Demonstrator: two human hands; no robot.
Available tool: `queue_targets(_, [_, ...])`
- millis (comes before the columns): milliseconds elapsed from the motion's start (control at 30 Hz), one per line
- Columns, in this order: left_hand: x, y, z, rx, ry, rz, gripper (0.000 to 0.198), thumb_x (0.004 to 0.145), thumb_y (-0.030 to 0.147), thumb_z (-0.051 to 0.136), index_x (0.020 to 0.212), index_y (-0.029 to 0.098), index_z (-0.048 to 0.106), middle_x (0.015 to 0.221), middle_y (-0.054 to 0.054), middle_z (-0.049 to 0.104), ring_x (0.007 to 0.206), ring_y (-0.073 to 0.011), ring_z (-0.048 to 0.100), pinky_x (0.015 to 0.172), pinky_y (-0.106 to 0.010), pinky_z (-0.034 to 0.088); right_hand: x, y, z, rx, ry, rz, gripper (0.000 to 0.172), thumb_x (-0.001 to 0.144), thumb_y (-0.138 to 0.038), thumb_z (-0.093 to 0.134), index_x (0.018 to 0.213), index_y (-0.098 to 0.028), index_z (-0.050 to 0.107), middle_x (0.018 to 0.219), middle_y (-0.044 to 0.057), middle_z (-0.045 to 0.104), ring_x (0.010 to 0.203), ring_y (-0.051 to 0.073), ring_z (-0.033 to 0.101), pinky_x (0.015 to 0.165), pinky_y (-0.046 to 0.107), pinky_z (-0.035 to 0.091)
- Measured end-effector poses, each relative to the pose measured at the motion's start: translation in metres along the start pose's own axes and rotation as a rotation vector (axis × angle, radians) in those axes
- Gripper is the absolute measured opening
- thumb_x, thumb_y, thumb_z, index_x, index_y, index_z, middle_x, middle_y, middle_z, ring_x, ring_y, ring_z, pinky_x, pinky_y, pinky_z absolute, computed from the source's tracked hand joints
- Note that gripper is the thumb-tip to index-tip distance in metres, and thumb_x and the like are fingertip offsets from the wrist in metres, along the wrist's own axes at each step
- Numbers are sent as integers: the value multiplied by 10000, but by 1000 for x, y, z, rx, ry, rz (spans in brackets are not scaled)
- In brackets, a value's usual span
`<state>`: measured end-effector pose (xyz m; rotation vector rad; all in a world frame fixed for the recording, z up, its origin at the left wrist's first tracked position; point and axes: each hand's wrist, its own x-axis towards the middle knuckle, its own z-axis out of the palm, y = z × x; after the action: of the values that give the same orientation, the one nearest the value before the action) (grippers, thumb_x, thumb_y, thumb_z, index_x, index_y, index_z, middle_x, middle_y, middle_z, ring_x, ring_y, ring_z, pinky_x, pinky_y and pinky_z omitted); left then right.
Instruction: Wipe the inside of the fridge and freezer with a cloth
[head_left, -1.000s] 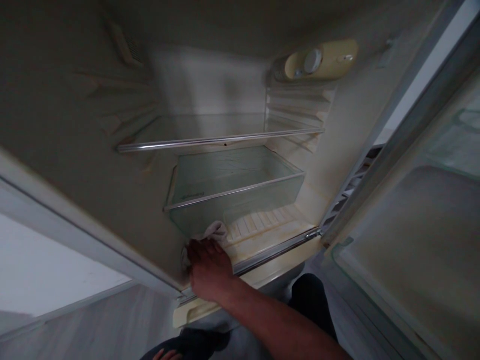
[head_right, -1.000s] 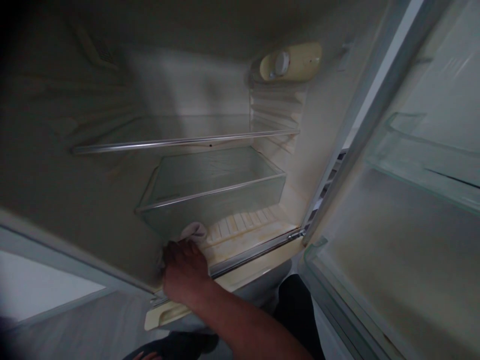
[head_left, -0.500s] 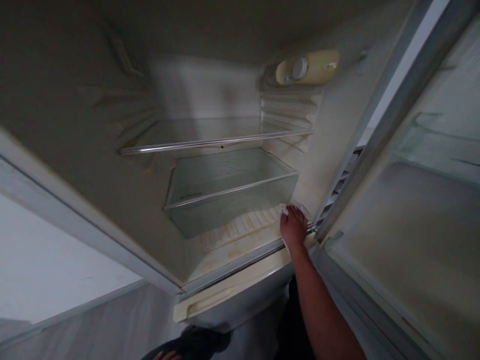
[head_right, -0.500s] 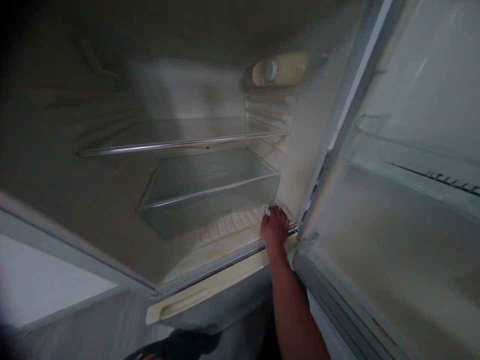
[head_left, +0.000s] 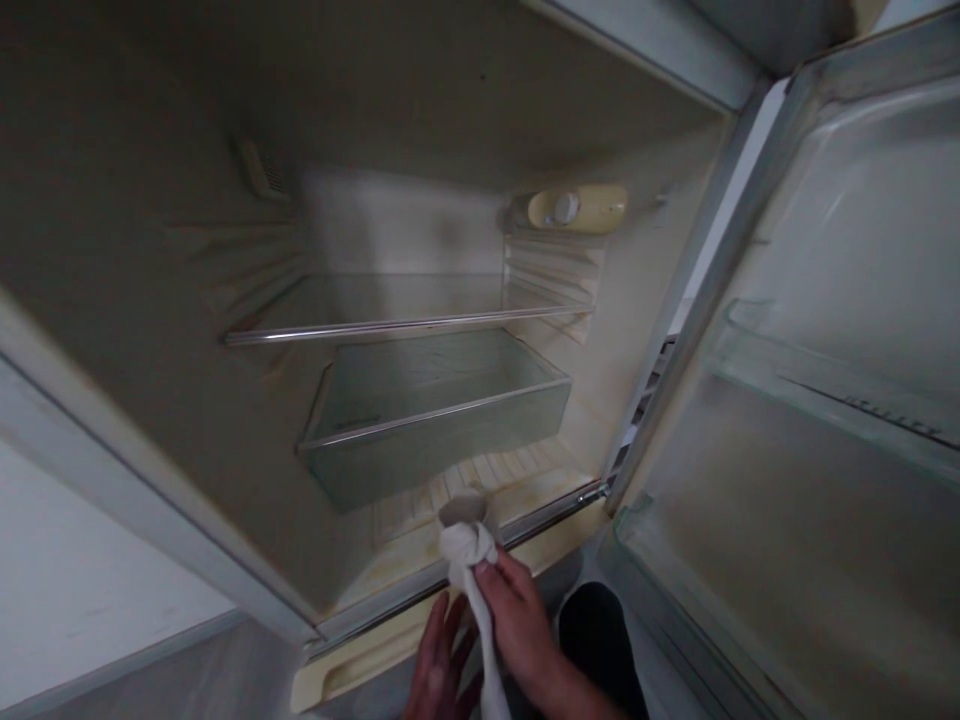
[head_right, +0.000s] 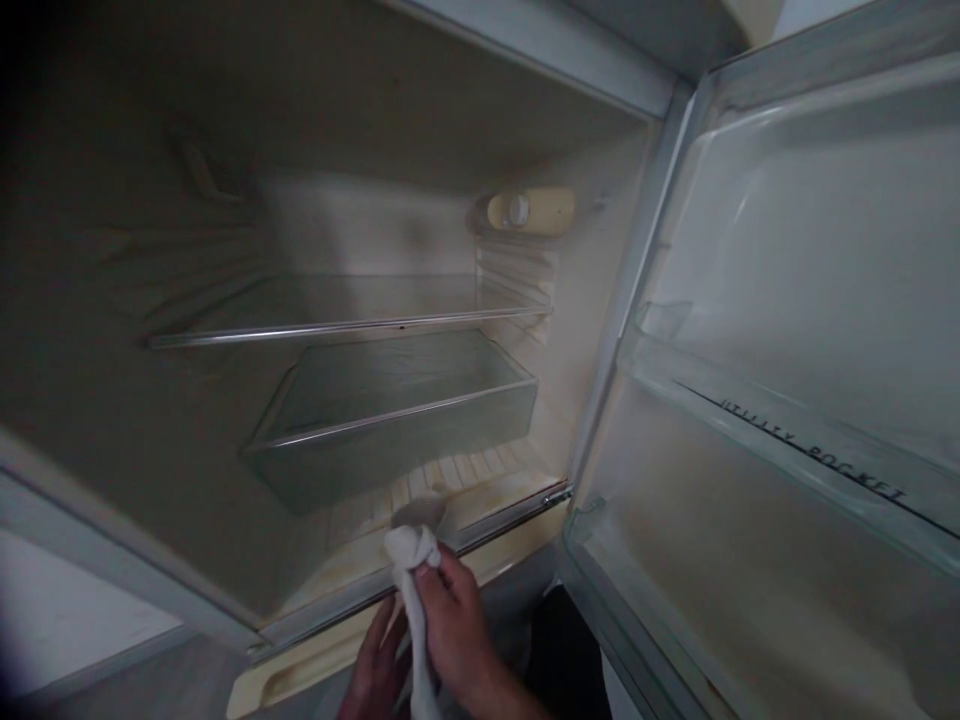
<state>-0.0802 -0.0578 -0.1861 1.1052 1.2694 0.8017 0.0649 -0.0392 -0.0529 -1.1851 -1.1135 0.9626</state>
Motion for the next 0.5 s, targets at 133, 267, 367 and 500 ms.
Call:
queue_targets(133, [-4,88,48,-387,-108,4,881,820,826,407,1498,265,457,1536,-80,538,1469,-286,460,1273,-456,355,-22,10,-9,-99,26,-125,442,988,-433,541,1398,-300,637,1486,77,575,1455,252,455,1236,488,343])
queue_targets(267, [-2,155,81,-426,-55,69,786,858,672,556,1531,311,372,1650,-9,379,1558,-218,300,1325,-385,201,-8,15,-35,-84,50,-31,503,986,-509,520,1418,-271,618,1453,87,605,1392,256,532,1225,473,363])
queue_targets(367, [15,188,98,-394,0,164,724,905,553,551,1547,291,341,1649,-19,383,1546,-201,327,1322,-380,202,7,4,-43,-74,233,34,599,949,-594,520,1418,-234,619,1439,101,614,1366,281,557,1158,459,454])
queue_targets(500, [50,242,120,-379,40,412,654,944,522,516,1510,212,408,1539,-94,532,1432,-217,500,1255,-367,353,7,-3,-52,-114,479,2,729,936,-609,521,1568,-261,418,1617,58,406,1510,274,371,1228,503,357])
